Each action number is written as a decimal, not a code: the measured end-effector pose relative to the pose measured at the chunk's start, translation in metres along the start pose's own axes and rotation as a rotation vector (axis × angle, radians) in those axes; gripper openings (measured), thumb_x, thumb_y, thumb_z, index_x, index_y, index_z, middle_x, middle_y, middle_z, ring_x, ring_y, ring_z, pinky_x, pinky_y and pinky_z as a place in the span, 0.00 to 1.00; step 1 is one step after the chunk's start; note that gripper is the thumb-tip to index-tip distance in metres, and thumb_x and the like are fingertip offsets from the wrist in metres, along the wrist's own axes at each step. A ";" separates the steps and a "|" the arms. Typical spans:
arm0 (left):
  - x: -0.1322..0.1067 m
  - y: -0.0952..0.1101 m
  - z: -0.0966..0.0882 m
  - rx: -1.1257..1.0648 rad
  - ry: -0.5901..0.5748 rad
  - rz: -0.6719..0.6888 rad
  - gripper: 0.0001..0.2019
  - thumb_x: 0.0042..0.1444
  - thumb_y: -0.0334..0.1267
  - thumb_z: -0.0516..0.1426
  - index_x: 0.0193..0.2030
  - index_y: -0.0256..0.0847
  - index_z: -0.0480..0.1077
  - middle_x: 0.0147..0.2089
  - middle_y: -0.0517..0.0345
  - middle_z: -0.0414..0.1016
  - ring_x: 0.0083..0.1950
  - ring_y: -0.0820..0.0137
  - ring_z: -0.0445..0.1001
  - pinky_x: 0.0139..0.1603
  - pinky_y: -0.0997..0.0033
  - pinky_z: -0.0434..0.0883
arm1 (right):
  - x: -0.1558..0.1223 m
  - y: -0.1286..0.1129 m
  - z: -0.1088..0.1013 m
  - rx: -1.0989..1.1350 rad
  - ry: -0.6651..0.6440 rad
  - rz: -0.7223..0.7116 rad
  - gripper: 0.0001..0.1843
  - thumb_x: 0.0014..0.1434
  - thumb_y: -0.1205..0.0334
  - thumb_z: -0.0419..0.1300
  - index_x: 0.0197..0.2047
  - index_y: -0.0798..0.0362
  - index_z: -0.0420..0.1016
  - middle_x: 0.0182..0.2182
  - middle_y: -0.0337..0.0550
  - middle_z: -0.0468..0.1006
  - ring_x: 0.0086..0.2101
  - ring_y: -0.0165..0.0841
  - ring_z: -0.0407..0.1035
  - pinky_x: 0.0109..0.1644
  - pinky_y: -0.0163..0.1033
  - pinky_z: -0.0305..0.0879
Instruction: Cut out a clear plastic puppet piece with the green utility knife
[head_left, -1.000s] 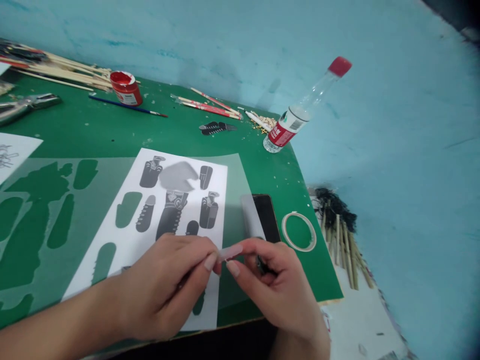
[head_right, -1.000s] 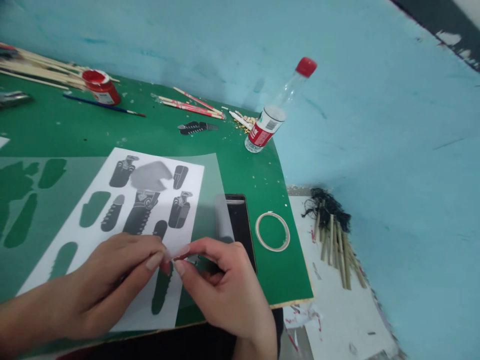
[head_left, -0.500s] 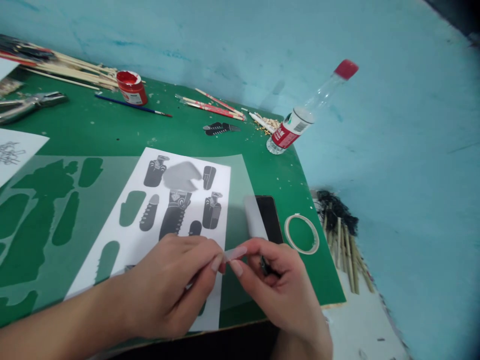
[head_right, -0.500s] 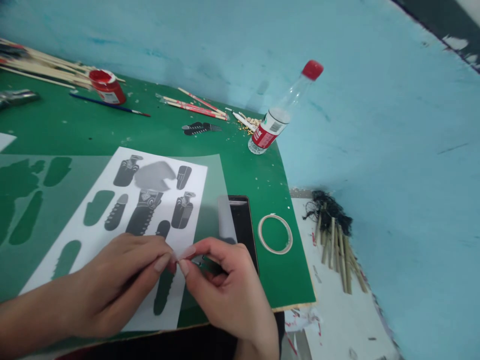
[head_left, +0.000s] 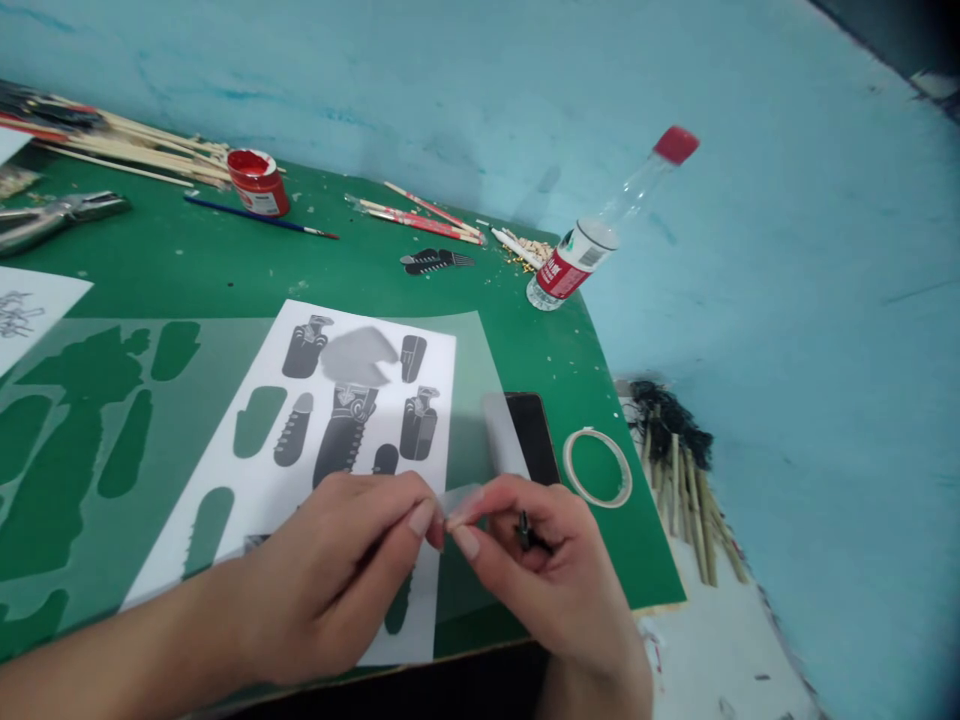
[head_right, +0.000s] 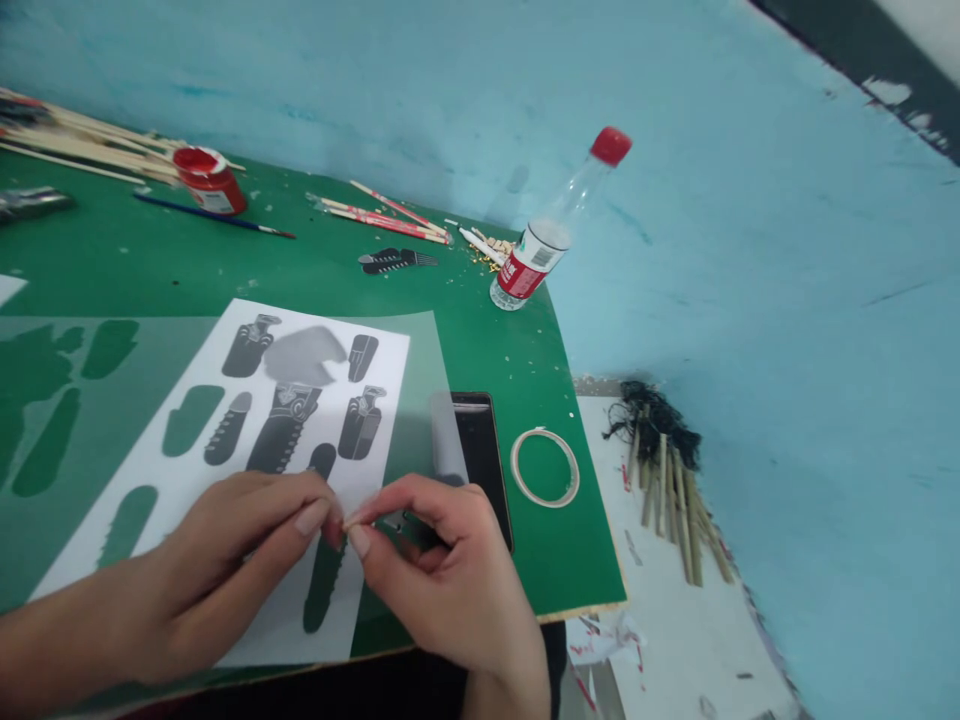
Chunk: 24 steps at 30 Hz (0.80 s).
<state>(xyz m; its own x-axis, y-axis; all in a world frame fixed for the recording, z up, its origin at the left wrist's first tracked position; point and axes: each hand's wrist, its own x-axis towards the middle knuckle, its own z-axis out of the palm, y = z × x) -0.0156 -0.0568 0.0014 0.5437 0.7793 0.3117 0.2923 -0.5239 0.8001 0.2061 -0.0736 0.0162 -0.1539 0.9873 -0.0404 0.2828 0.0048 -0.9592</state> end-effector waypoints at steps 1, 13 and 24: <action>-0.001 0.000 0.000 -0.010 0.008 -0.013 0.14 0.78 0.30 0.48 0.41 0.46 0.68 0.28 0.66 0.74 0.26 0.70 0.73 0.31 0.73 0.72 | 0.000 0.000 -0.001 -0.004 -0.008 -0.002 0.06 0.63 0.59 0.72 0.35 0.50 0.88 0.18 0.27 0.56 0.20 0.25 0.47 0.18 0.27 0.51; 0.001 0.003 -0.006 -0.217 -0.071 -0.222 0.21 0.83 0.41 0.45 0.37 0.46 0.71 0.24 0.68 0.60 0.24 0.70 0.65 0.28 0.72 0.66 | 0.002 0.004 -0.003 -0.089 -0.184 -0.259 0.23 0.85 0.47 0.55 0.46 0.47 0.88 0.31 0.41 0.85 0.27 0.31 0.74 0.32 0.34 0.69; 0.002 0.009 -0.014 -0.177 -0.058 -0.196 0.21 0.82 0.37 0.45 0.35 0.45 0.71 0.27 0.66 0.68 0.27 0.72 0.69 0.32 0.73 0.69 | 0.008 0.007 0.000 -0.099 -0.142 -0.341 0.18 0.85 0.51 0.57 0.59 0.42 0.90 0.38 0.41 0.92 0.32 0.33 0.85 0.40 0.34 0.81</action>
<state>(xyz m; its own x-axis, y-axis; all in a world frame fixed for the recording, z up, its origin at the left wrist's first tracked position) -0.0232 -0.0548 0.0167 0.5359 0.8363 0.1158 0.2576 -0.2926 0.9209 0.2066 -0.0656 0.0092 -0.3826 0.8946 0.2309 0.2815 0.3509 -0.8931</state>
